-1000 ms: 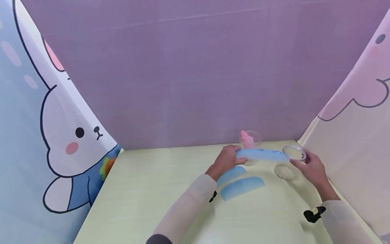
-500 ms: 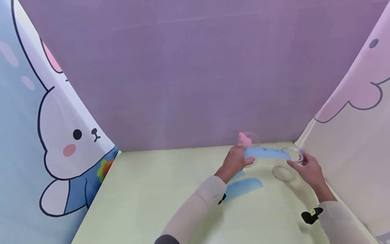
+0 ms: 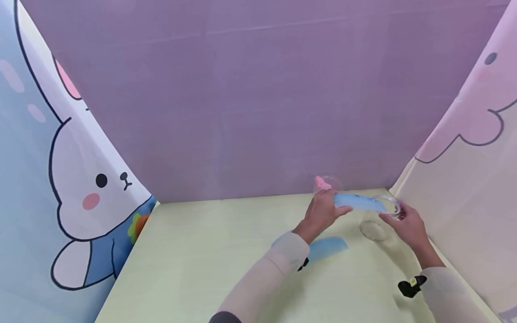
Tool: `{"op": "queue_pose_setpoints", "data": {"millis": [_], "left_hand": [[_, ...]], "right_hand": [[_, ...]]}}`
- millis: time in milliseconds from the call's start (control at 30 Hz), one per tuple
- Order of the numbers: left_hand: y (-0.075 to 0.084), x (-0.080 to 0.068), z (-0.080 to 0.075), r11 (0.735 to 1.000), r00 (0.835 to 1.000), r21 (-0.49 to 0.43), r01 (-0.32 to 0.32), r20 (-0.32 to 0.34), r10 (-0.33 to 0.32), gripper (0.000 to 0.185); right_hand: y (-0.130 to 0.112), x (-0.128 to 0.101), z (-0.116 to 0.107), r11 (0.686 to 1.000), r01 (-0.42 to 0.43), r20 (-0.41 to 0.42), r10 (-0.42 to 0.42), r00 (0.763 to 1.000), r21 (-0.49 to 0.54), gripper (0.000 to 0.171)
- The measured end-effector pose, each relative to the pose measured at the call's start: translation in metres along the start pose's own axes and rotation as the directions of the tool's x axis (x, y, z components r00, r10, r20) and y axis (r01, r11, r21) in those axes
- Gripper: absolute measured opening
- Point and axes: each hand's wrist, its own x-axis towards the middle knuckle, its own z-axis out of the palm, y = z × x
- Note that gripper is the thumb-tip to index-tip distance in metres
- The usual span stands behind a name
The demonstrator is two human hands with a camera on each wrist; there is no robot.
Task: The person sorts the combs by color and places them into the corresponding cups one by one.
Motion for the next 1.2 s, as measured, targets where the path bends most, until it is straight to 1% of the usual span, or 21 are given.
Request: {"op": "queue_pose_setpoints", "data": {"millis": [67,167,233,333,433,567,700,800,867,1000,1100,1200], "left_hand": [[0.005,0.001,0.000,1.000,1.000,-0.020,0.011,0.011,-0.011,0.060],[0.012,0.002,0.001,0.996,0.999,-0.078,0.033,0.029,-0.030,0.061],[0.017,0.003,0.001,0.989,0.998,-0.139,0.045,0.046,-0.039,0.060],[0.024,0.004,0.001,0.973,0.996,-0.223,0.054,0.085,-0.036,0.062],[0.028,0.004,0.001,0.969,0.993,-0.246,0.023,0.114,0.005,0.063],[0.028,0.004,0.001,0.974,0.987,-0.217,-0.060,0.133,0.090,0.063],[0.022,0.004,0.003,0.974,0.977,-0.202,-0.106,0.162,0.140,0.062],[0.011,0.003,0.005,0.977,0.972,-0.182,-0.108,0.186,0.142,0.059],[0.004,0.002,0.006,0.980,0.971,-0.166,-0.112,0.190,0.143,0.056],[-0.011,-0.002,0.006,0.989,0.970,-0.127,-0.077,0.220,0.103,0.055],[-0.021,-0.005,0.006,0.997,0.969,-0.069,-0.042,0.241,0.057,0.054],[-0.031,-0.010,0.005,1.000,0.967,-0.012,-0.027,0.254,0.029,0.053]], "right_hand": [[0.000,-0.001,-0.001,1.000,0.005,-0.009,-0.005,1.000,-0.001,0.069],[-0.002,-0.002,-0.001,1.000,0.009,-0.016,-0.009,1.000,0.002,0.070],[-0.002,-0.001,-0.001,1.000,0.008,-0.014,-0.008,1.000,0.011,0.072],[-0.002,0.000,0.000,1.000,0.005,-0.014,-0.005,1.000,0.020,0.075],[-0.001,0.001,0.001,1.000,0.008,-0.021,-0.008,1.000,0.019,0.074],[0.003,0.003,0.001,1.000,0.016,-0.038,-0.016,0.999,0.008,0.072],[0.005,0.004,0.001,1.000,0.013,-0.037,-0.013,0.999,0.009,0.068],[0.004,0.004,0.000,1.000,0.005,-0.029,-0.005,1.000,0.009,0.066],[0.003,0.003,0.000,1.000,0.000,-0.022,0.000,1.000,0.005,0.065],[0.003,0.002,-0.001,1.000,-0.005,-0.021,0.005,1.000,-0.010,0.067],[0.004,0.002,-0.001,1.000,0.004,-0.026,-0.005,1.000,-0.015,0.069],[0.006,0.002,0.001,1.000,0.014,-0.037,-0.015,0.999,-0.018,0.068]]}}
